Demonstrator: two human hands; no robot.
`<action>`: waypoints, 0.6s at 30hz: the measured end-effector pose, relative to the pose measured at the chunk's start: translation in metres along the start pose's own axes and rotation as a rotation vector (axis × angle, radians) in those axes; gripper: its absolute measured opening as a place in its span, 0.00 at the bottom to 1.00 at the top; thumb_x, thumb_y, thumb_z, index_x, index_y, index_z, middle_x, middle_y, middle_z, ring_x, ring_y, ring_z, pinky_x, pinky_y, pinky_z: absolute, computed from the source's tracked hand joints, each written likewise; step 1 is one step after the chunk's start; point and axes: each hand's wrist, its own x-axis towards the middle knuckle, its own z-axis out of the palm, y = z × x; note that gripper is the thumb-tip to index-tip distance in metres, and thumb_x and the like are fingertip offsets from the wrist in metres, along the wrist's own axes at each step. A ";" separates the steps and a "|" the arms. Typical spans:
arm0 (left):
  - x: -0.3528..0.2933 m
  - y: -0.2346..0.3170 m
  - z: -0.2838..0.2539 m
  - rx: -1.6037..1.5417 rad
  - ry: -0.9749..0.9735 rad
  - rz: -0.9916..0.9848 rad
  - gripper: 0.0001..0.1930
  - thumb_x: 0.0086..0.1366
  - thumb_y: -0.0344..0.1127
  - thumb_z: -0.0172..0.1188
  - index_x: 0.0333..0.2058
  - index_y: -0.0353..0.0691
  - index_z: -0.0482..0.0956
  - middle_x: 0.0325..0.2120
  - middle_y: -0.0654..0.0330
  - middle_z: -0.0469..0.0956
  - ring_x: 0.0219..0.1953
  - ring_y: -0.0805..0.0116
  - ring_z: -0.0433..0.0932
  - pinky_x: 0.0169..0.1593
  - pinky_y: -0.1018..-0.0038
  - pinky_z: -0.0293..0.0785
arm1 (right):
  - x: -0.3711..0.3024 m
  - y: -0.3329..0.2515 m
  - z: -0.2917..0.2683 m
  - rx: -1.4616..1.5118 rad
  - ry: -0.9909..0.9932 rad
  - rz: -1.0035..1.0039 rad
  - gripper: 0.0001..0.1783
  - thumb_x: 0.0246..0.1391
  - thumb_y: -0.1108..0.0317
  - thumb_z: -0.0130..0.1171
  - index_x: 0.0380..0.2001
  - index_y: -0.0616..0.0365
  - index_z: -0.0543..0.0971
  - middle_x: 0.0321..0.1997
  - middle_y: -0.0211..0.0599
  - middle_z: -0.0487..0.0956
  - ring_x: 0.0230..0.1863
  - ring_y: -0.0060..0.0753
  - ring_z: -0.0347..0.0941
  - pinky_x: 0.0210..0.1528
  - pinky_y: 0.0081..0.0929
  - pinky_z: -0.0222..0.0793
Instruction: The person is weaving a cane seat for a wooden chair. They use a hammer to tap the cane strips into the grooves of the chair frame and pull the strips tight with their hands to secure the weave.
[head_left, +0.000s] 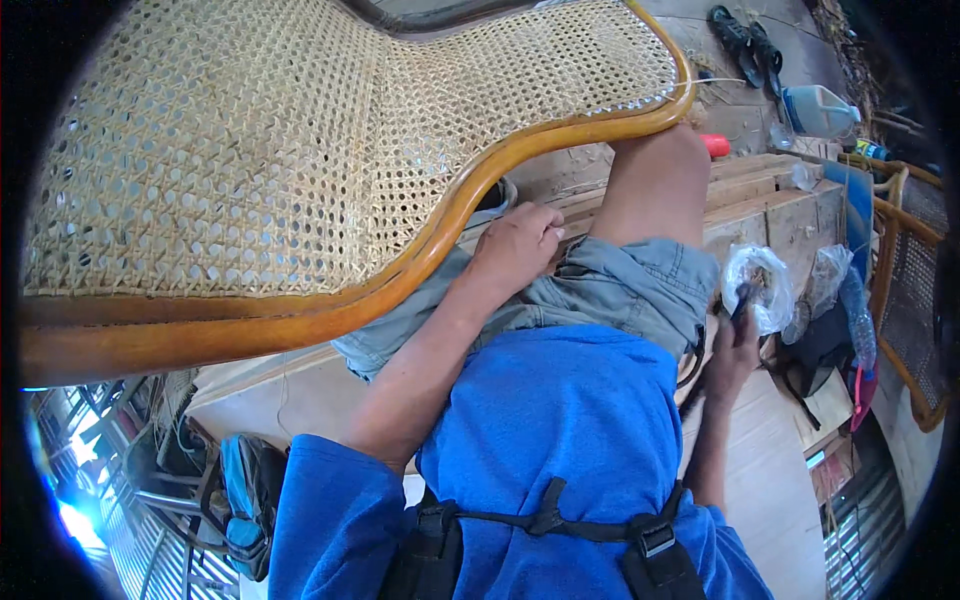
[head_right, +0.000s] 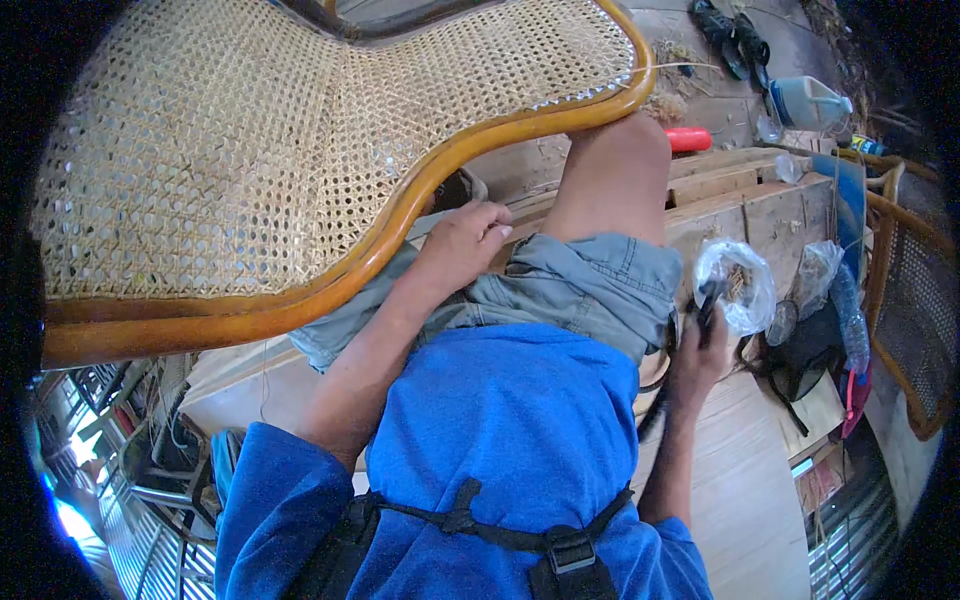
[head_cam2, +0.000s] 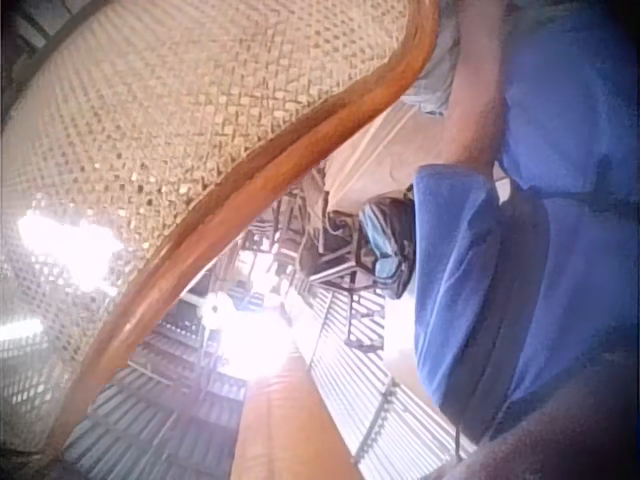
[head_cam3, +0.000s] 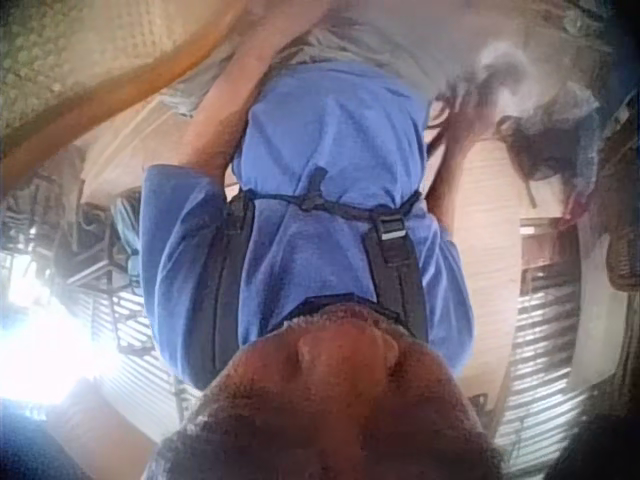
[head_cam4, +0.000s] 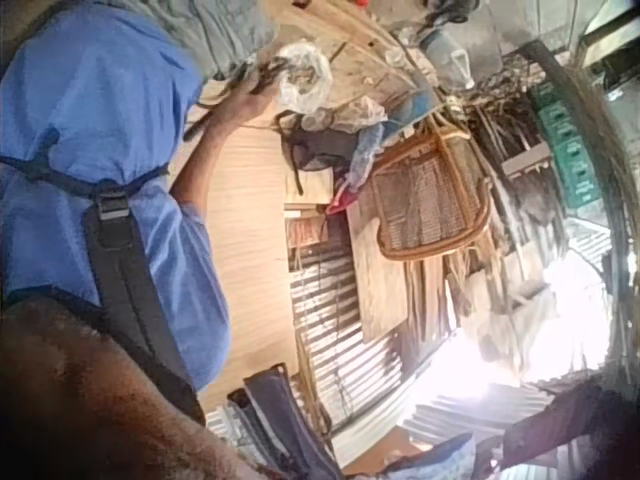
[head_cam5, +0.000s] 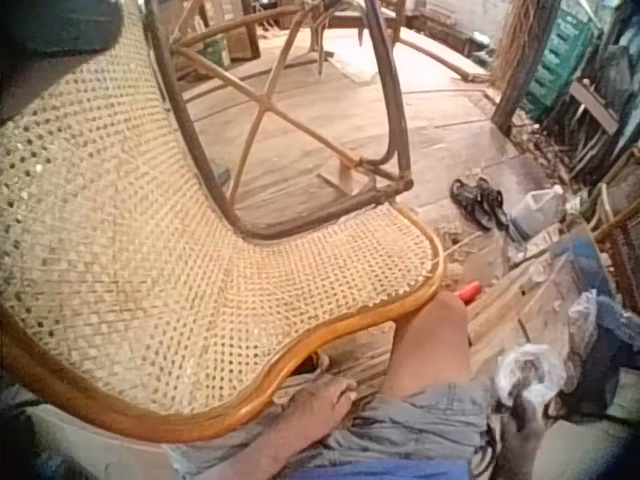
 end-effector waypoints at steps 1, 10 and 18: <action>0.001 -0.001 0.001 -0.012 -0.014 -0.009 0.10 0.59 0.37 0.53 0.36 0.38 0.76 0.33 0.50 0.75 0.38 0.51 0.75 0.42 0.62 0.71 | 0.018 -0.018 -0.008 0.043 -0.069 0.094 0.23 0.52 0.77 0.51 0.53 0.62 0.68 0.36 0.32 0.73 0.32 0.14 0.65 0.33 0.14 0.62; 0.005 -0.009 0.002 -0.024 -0.032 -0.039 0.12 0.59 0.37 0.53 0.36 0.36 0.76 0.33 0.47 0.76 0.38 0.49 0.75 0.43 0.61 0.71 | 0.093 -0.151 0.028 0.031 -0.843 0.123 0.16 0.51 0.62 0.54 0.40 0.61 0.74 0.21 0.30 0.70 0.21 0.19 0.67 0.23 0.20 0.62; 0.007 -0.002 -0.002 -0.012 -0.097 -0.110 0.13 0.59 0.37 0.52 0.37 0.35 0.77 0.34 0.46 0.76 0.40 0.48 0.75 0.45 0.60 0.70 | 0.126 -0.151 0.079 0.065 -0.947 0.099 0.14 0.60 0.60 0.45 0.31 0.61 0.70 0.15 0.27 0.65 0.14 0.20 0.62 0.17 0.21 0.58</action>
